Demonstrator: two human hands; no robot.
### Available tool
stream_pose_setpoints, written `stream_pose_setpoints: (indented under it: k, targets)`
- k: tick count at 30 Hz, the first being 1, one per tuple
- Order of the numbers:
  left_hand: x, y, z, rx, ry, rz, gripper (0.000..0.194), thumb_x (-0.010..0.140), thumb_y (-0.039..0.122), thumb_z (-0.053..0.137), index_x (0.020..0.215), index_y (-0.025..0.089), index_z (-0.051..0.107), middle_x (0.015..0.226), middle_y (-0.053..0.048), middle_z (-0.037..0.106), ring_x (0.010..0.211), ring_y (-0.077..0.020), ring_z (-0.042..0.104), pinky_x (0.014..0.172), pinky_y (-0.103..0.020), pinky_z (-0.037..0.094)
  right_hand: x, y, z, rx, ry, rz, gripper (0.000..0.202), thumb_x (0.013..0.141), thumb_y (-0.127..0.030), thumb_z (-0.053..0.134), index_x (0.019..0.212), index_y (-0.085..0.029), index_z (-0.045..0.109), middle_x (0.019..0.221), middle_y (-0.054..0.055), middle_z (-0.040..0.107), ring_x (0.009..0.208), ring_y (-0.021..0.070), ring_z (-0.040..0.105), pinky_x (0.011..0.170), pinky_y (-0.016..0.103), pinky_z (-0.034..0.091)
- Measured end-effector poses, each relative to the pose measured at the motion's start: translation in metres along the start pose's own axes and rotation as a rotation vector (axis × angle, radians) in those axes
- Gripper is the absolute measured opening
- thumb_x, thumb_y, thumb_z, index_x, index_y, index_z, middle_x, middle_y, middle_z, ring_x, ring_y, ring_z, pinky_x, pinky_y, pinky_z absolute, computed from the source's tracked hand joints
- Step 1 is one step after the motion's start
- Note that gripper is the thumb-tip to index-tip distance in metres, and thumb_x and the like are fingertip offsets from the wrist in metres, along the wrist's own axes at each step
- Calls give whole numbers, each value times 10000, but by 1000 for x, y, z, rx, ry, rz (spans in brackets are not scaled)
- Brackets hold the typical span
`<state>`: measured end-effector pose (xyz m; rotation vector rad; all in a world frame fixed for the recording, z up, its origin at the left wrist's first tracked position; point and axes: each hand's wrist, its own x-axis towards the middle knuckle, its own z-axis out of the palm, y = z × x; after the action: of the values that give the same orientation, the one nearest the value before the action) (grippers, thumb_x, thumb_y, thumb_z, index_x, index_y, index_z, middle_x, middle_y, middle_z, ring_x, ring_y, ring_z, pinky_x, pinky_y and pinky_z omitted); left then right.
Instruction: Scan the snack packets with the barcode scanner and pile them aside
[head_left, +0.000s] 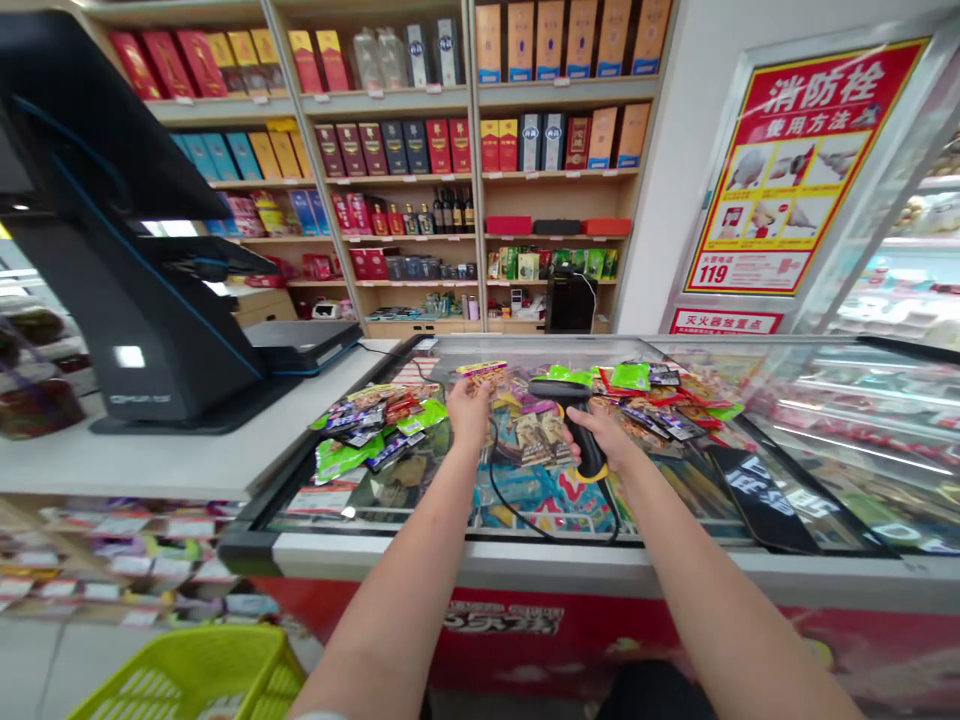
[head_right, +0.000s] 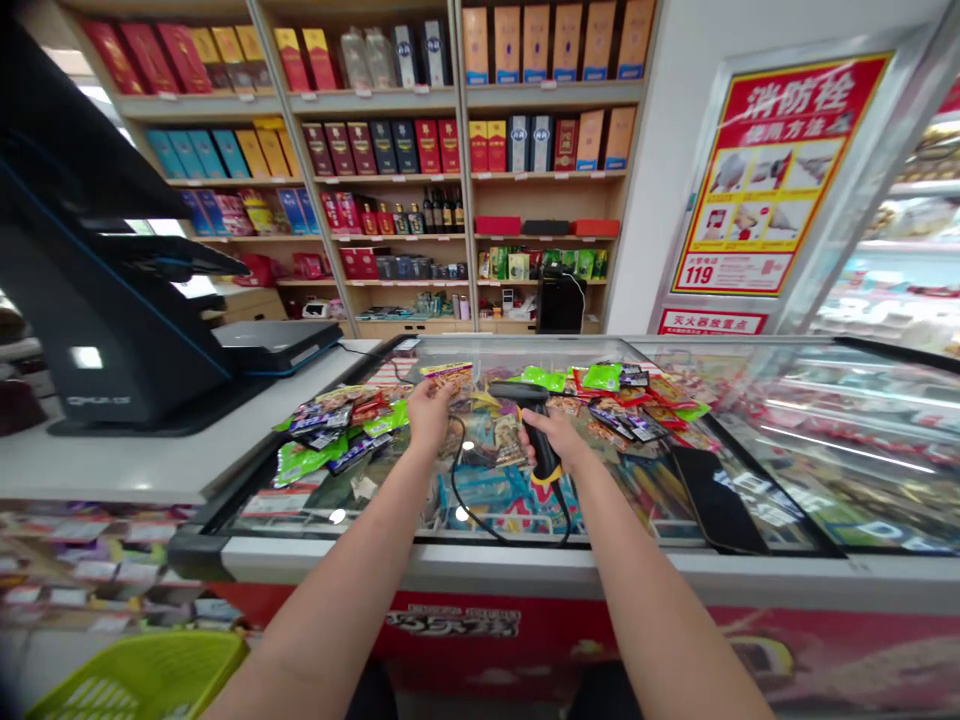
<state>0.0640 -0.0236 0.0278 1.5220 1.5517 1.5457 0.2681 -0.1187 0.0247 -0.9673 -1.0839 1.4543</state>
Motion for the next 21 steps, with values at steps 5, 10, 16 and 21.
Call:
stream_pose_setpoints:
  k: [5, 10, 16, 21]
  targets:
    - [25, -21, -89, 180, 175, 4, 241, 782, 289, 574, 948, 153, 683, 942, -79, 728, 880, -217, 669, 835, -322, 503, 13, 11, 57, 42, -91, 36, 355, 704, -448, 721, 877, -183, 560, 536, -39, 580, 359, 97, 486, 329, 216, 426]
    - [42, -45, -149, 361, 305, -91, 260, 791, 297, 585, 987, 138, 647, 980, -117, 716, 915, -251, 663, 851, -353, 492, 29, 18, 109, 24, -160, 81, 362, 693, -447, 721, 880, -175, 572, 516, -52, 566, 365, 87, 496, 342, 201, 435]
    - [54, -66, -175, 478, 328, -161, 484, 802, 326, 601, 1244, 139, 534, 1100, -160, 696, 1070, -312, 639, 925, -426, 467, 52, 28, 168, -71, -188, 114, 374, 688, -455, 724, 854, -180, 532, 497, -58, 571, 352, 94, 496, 337, 210, 431]
    - [59, -76, -179, 582, 302, -108, 712, 773, 317, 628, 1392, 55, 392, 1266, -245, 605, 1206, -353, 561, 1022, -470, 400, 57, 41, 199, -127, -218, 150, 353, 701, -445, 721, 813, -188, 506, 483, -64, 565, 342, 93, 492, 342, 212, 433]
